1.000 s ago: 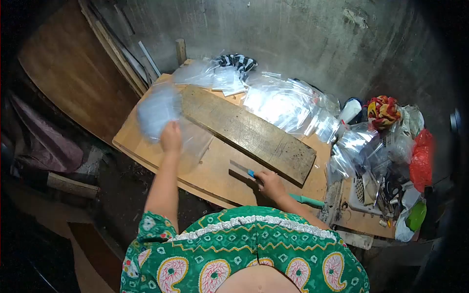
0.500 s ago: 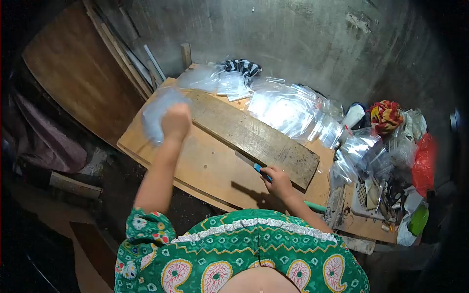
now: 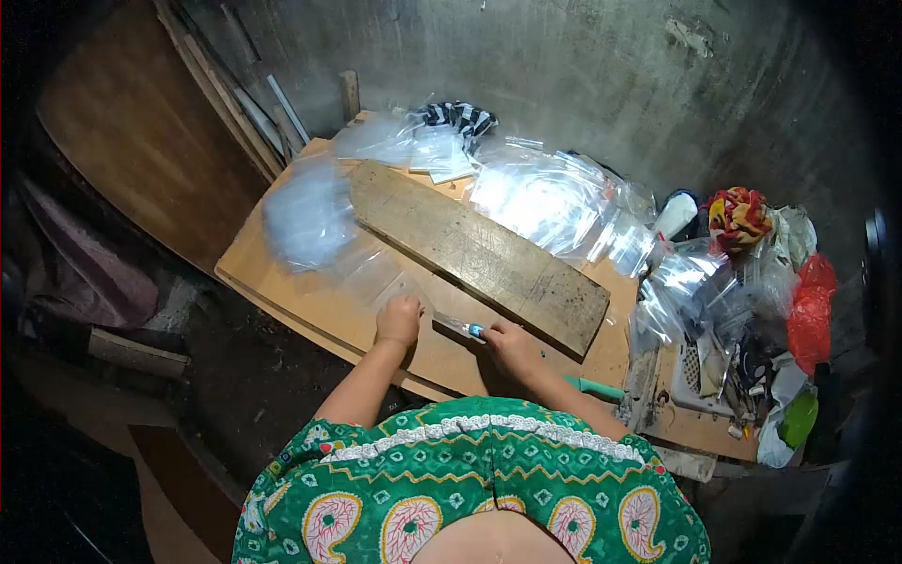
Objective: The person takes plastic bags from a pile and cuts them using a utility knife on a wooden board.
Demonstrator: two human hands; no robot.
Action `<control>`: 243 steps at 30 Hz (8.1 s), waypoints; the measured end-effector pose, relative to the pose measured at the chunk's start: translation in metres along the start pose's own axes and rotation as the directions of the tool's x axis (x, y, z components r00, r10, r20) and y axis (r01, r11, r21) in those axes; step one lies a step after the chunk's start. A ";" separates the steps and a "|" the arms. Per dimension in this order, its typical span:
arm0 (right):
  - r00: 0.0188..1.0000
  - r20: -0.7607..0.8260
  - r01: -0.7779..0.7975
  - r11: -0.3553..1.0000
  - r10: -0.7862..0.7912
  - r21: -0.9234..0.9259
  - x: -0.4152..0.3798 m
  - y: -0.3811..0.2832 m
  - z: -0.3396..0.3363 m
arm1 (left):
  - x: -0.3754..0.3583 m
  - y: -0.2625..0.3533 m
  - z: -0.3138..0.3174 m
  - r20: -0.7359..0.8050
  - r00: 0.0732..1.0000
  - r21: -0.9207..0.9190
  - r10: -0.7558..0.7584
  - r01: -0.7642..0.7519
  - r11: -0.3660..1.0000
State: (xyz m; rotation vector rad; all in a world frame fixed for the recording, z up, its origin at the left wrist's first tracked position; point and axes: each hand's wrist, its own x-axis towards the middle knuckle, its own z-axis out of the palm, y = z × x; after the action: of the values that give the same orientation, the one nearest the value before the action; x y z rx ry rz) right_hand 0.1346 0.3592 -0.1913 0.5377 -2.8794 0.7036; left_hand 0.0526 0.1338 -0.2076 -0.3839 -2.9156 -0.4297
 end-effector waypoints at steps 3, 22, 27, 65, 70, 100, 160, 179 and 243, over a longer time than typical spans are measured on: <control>0.999 -0.021 0.035 0.999 -0.035 0.007 0.000 0.000 0.006 | -0.001 0.001 0.001 -0.009 1.000 -0.006 0.008 -0.008 1.000; 0.999 -0.046 0.012 0.990 -0.018 -0.138 -0.017 0.008 0.021 | -0.034 0.026 0.004 0.000 0.945 -0.167 0.327 -0.322 0.932; 1.000 -0.012 0.019 0.988 -0.022 -0.152 -0.018 0.002 0.013 | -0.027 0.020 0.006 0.064 0.998 -0.019 -0.026 0.027 0.999; 0.987 0.062 0.155 0.970 -0.146 -0.190 0.073 -0.006 0.043 | -0.020 0.005 -0.050 0.508 0.859 -0.372 0.063 0.152 0.916; 0.993 0.033 0.115 0.975 -0.111 -0.191 0.065 -0.008 0.039 | -0.022 -0.013 -0.027 0.152 0.987 0.179 0.049 -0.077 0.981; 0.895 -0.412 -0.277 0.937 0.170 -0.215 0.109 0.051 0.021 | 0.175 -0.237 -0.149 -0.095 0.990 -0.203 0.100 -0.118 0.972; 0.965 -0.121 -0.231 0.972 0.234 0.038 0.055 -0.041 0.020 | 0.049 -0.072 -0.001 0.016 0.993 -0.049 0.118 -0.118 0.992; 0.975 -0.132 -0.189 0.980 0.179 -0.067 0.034 -0.043 0.033 | 0.023 -0.037 -0.003 -0.035 0.939 0.005 0.343 -0.343 0.939; 0.991 -0.127 0.016 0.987 -0.037 -0.158 0.080 -0.018 0.059 | -0.007 -0.021 -0.021 0.457 0.889 0.144 0.029 -0.106 0.984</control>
State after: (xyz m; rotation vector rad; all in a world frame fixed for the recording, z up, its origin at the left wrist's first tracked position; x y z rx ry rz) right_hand 0.0649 0.2917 -0.2190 0.4895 -2.7700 0.4830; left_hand 0.0565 0.1064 -0.1949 -0.6361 -3.3416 -0.0885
